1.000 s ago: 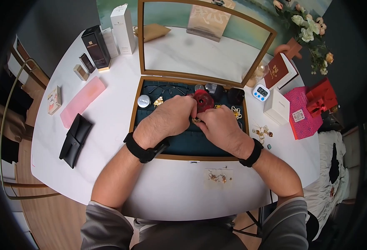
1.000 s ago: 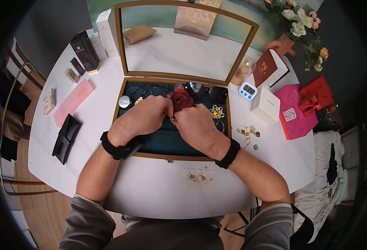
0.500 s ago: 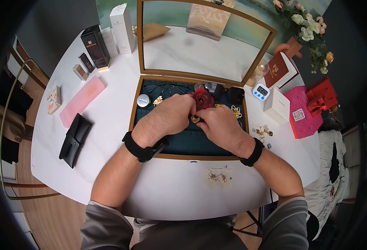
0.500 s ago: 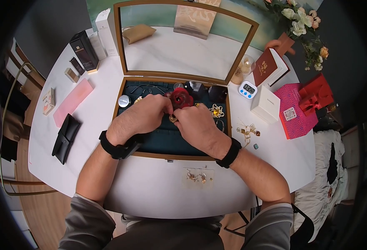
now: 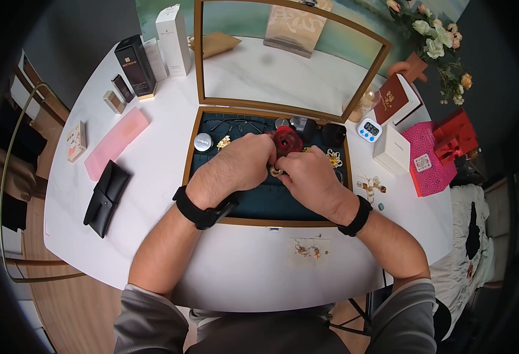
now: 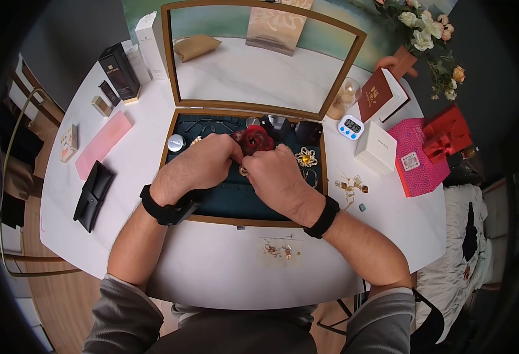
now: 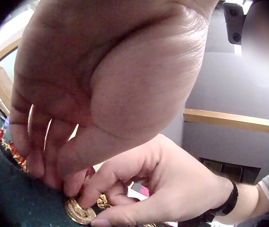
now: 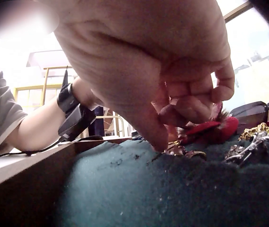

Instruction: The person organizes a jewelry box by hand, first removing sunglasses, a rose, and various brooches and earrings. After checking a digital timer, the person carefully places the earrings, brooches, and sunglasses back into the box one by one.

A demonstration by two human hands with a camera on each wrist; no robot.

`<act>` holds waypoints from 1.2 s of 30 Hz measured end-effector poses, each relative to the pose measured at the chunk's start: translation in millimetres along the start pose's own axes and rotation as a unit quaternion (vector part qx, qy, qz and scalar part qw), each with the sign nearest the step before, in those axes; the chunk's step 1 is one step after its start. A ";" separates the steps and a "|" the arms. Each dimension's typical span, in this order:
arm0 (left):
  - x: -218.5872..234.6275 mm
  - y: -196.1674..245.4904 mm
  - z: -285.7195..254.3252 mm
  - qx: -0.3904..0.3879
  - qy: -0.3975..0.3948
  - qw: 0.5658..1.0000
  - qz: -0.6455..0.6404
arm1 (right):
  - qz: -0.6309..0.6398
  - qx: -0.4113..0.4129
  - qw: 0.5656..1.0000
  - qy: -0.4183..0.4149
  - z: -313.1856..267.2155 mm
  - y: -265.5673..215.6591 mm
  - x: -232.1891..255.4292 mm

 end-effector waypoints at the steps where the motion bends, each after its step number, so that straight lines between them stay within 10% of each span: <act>1: -0.1 -0.2 -0.1 -0.004 0.003 1.000 -0.002 | 0.000 0.000 1.000 0.000 -0.1 0.9 -1.5; 36: 7.9 -6.6 -4.5 -0.055 0.065 0.996 0.012 | 0.018 0.042 0.999 0.011 -2.2 1.9 0.2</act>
Point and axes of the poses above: each hand's wrist, its own z-axis towards the middle knuckle, its own x-axis out of the back of the hand, y = z × x, the point moved 6 cm from there along z, towards the middle knuckle, and after that the axes turned 10 degrees about -x, right-handed, at the moved point
